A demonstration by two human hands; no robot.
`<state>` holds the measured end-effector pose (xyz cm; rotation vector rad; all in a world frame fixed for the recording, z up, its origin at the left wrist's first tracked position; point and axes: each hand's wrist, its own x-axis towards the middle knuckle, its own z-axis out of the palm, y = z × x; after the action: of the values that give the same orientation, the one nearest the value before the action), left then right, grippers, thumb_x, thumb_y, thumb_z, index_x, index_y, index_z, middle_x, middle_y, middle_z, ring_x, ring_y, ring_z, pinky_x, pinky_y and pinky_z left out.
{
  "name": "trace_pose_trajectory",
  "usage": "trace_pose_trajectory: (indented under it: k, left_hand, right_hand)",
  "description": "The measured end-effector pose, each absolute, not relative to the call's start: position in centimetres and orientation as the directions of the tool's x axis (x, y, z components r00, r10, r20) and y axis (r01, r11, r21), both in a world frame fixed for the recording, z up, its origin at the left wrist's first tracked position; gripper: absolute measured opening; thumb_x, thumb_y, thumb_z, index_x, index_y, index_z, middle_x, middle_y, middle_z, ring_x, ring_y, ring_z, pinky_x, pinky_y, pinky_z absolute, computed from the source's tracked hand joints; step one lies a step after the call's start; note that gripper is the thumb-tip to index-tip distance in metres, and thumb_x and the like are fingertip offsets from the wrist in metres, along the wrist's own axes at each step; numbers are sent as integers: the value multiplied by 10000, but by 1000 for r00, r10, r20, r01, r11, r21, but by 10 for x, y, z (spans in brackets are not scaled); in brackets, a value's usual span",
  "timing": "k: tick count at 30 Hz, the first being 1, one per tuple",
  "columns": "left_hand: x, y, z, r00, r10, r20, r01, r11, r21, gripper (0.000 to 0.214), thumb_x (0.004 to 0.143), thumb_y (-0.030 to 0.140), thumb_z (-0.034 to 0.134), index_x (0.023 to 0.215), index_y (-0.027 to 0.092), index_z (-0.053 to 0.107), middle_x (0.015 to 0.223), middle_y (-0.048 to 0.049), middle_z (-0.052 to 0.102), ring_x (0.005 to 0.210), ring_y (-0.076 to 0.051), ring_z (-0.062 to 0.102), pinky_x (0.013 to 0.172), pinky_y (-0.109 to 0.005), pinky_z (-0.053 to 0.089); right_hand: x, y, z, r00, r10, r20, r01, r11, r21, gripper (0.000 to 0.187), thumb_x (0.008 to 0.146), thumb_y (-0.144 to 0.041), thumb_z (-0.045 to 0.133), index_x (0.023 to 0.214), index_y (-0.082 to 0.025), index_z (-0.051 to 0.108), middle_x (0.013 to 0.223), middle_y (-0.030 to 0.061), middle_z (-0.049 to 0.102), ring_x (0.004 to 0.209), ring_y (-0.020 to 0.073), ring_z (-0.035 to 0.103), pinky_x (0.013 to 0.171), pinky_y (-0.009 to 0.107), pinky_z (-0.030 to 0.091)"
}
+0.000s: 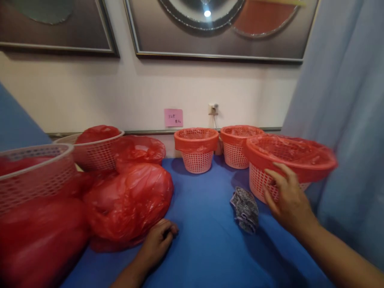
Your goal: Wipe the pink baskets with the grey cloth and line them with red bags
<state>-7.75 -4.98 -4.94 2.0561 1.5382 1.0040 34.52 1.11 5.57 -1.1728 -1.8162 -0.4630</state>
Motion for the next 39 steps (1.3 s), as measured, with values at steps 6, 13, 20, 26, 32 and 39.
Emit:
trace_pose_trajectory:
  k: [6, 13, 20, 26, 32, 39]
  left_hand:
    - [-76, -51, -56, 79, 951, 299, 681, -271, 680, 256, 736, 30, 470, 731, 197, 664, 776, -35, 696, 799, -199, 651, 757, -301, 485]
    - [-77, -53, -62, 5, 954, 301, 679, -224, 699, 262, 724, 15, 494, 724, 195, 684, 742, -25, 696, 770, -186, 638, 732, -288, 484]
    - [-76, -55, -58, -39, 938, 344, 641, -241, 729, 258, 764, 11, 481, 737, 204, 650, 830, -51, 726, 848, -197, 674, 814, -322, 523]
    - [-75, -57, -56, -53, 932, 359, 628, -248, 738, 255, 776, 3, 474, 732, 202, 627, 843, -51, 724, 854, -194, 683, 815, -321, 537]
    - [-71, -64, -42, -94, 919, 383, 648, -235, 724, 234, 824, 32, 475, 815, 202, 635, 954, -72, 735, 938, -204, 703, 873, -337, 547]
    - [-96, -123, 106, 19, 789, 614, 869, -317, 381, 216, 940, 207, 538, 1102, 215, 680, 1224, -96, 717, 1149, -238, 686, 992, -368, 544]
  right_hand:
    - [221, 14, 4, -195, 713, 674, 513, 660, -550, 330, 945, -291, 545, 1274, -271, 561, 1480, 142, 460, 887, 196, 686, 850, 448, 611]
    - [112, 61, -74, -217, 911, 351, 274, 402, -874, 297, 849, -286, 556, 1130, -214, 620, 1352, 149, 575, 739, 176, 661, 777, 433, 614]
    - [118, 79, -113, -347, 905, 245, 261, 344, -902, 216, 792, -284, 562, 960, -230, 685, 883, 40, 704, 711, 204, 666, 703, 377, 588]
    - [123, 75, -116, -445, 871, 210, 221, 334, -916, 246, 800, -314, 563, 969, -214, 711, 906, 48, 712, 774, 207, 685, 746, 366, 571]
    - [128, 70, -115, -502, 842, 198, 198, 335, -921, 215, 797, -335, 580, 933, -232, 711, 872, 42, 699, 767, 222, 667, 754, 391, 558]
    - [130, 70, -123, -526, 830, 185, 162, 311, -936, 234, 801, -369, 583, 934, -235, 720, 886, 51, 696, 756, 230, 663, 740, 401, 552]
